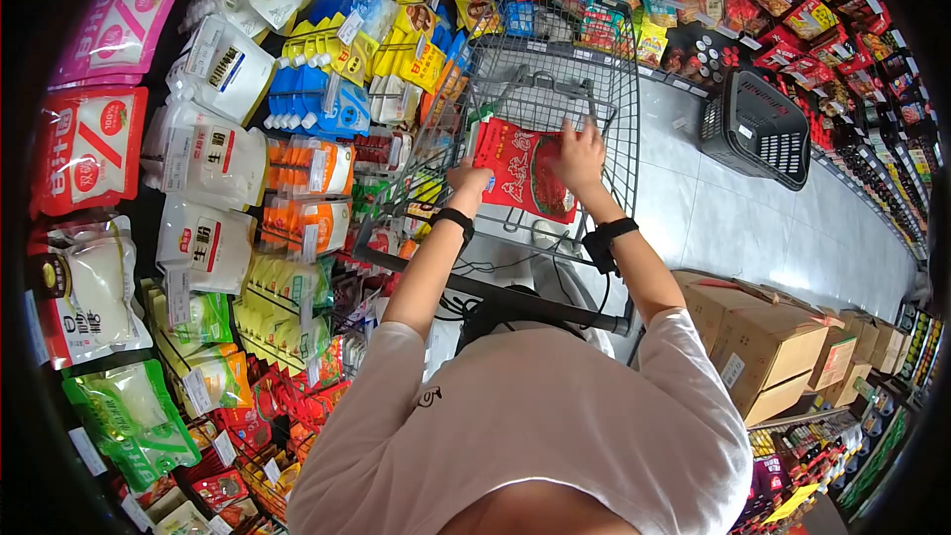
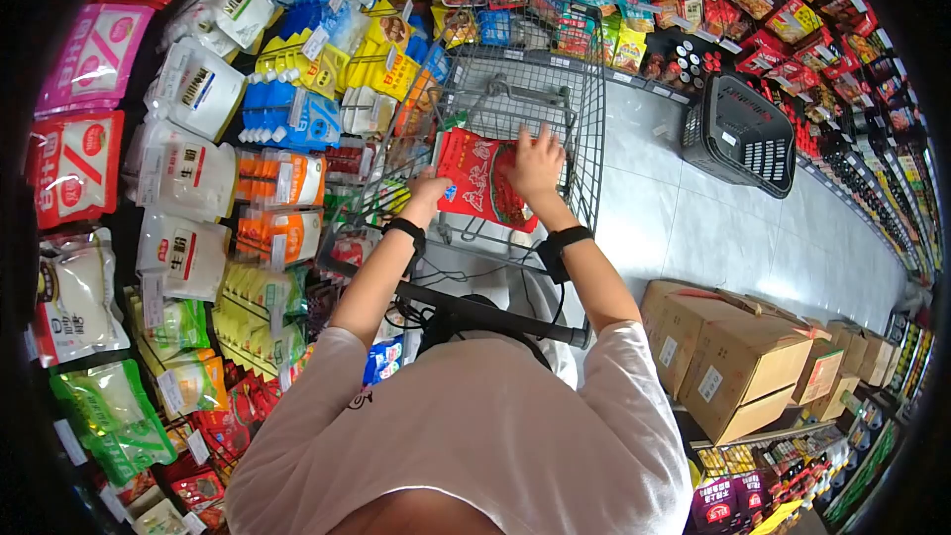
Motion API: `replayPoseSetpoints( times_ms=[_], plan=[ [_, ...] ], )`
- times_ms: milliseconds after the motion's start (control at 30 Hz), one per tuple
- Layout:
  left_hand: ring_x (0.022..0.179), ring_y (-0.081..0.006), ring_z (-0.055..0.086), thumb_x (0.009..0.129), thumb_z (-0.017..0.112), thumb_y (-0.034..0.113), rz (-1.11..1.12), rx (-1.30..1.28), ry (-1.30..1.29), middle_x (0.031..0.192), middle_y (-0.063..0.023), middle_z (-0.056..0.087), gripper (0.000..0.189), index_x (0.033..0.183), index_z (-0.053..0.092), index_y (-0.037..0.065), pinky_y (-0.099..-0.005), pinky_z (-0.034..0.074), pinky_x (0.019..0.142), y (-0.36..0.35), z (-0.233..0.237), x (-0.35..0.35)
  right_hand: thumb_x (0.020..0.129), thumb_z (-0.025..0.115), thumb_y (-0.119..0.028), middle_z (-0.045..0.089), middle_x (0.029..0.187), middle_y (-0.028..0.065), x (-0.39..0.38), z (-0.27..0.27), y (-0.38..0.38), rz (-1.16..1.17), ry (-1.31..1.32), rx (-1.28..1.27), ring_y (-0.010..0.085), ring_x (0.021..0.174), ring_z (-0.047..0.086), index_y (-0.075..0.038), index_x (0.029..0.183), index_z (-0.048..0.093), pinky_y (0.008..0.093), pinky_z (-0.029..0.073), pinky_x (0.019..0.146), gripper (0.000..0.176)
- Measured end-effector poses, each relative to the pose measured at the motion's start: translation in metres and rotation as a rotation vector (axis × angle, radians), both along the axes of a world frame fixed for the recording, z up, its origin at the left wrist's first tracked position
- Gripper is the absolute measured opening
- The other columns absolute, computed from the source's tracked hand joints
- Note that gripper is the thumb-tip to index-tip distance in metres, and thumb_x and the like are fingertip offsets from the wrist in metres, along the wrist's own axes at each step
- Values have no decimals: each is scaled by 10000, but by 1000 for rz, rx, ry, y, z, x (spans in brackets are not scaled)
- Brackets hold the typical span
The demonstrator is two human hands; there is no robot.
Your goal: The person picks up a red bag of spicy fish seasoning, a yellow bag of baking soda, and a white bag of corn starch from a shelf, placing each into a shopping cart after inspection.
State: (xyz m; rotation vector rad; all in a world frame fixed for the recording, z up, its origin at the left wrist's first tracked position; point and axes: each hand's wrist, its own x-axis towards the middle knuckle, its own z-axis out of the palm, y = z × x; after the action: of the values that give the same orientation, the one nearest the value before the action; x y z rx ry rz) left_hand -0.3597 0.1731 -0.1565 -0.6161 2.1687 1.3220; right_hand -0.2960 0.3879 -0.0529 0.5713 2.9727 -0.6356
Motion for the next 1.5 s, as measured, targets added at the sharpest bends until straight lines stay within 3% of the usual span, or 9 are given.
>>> replayPoseSetpoints(
  times_ms=[233,367,567,633,700,800,900,1233,1500],
  plan=[
    [1111,-219,495,808,623,332,-849,35,-219,1263,-105,492,609,1312,418,59,-318,400,907,16,65,11,543,805,-475,-32,1491,176,10,4,-22,305,-379,17,424,1358,12,-331,1430,105,637,55,1028,1139],
    [1133,-196,476,847,579,393,-746,279,-383,1238,-41,511,575,1326,404,127,-375,363,941,7,125,2,491,826,-473,-24,1493,169,7,-7,-17,292,-377,-11,417,1361,2,-393,1417,66,625,76,1034,1201],
    [1134,-179,473,899,531,358,-854,260,99,1245,-118,492,530,1308,391,49,-284,379,931,-69,203,16,458,829,-485,-13,1482,215,1,-7,-17,264,-415,-55,396,1367,21,-404,1407,144,609,39,1039,1174],
    [1141,-184,473,905,526,347,-845,207,242,1253,-121,486,520,1308,390,49,-291,383,931,-106,231,32,499,798,-521,176,1453,217,-1,-6,-16,180,-309,-56,455,1335,97,-316,1377,289,532,127,1071,1035],
    [1141,-186,480,920,512,305,-728,220,311,1263,-115,479,475,1299,395,45,-301,396,927,-140,284,64,526,785,-522,443,1290,244,-18,-70,6,161,-102,-212,431,1312,202,-167,1287,441,464,208,1062,907],
    [1155,-175,471,927,511,249,-501,252,403,1267,-95,475,439,1296,393,43,-295,394,942,-201,313,122,719,710,-362,643,850,91,-18,-19,-5,189,44,-594,198,697,587,-58,1133,556,309,486,674,536],
    [1139,-147,473,924,517,196,-206,386,498,1246,-69,487,408,1282,404,35,-275,388,948,-259,322,200,826,622,-285,579,934,27,3,69,-45,71,10,-1021,109,742,530,-57,1126,535,250,434,635,387],
    [1003,-143,554,904,533,314,882,141,419,1108,-28,581,380,1203,521,81,-292,421,852,-383,283,505,844,616,-185,566,873,-4,39,167,-229,348,65,-1141,70,717,510,-24,1083,560,212,434,648,294],
    [1031,-162,556,902,535,310,1078,140,444,1124,-21,587,347,1181,538,104,-317,412,872,-408,267,592,844,605,-106,567,976,40,100,166,-385,800,-155,-1227,102,793,537,-53,1181,488,255,461,741,360]
  ],
)
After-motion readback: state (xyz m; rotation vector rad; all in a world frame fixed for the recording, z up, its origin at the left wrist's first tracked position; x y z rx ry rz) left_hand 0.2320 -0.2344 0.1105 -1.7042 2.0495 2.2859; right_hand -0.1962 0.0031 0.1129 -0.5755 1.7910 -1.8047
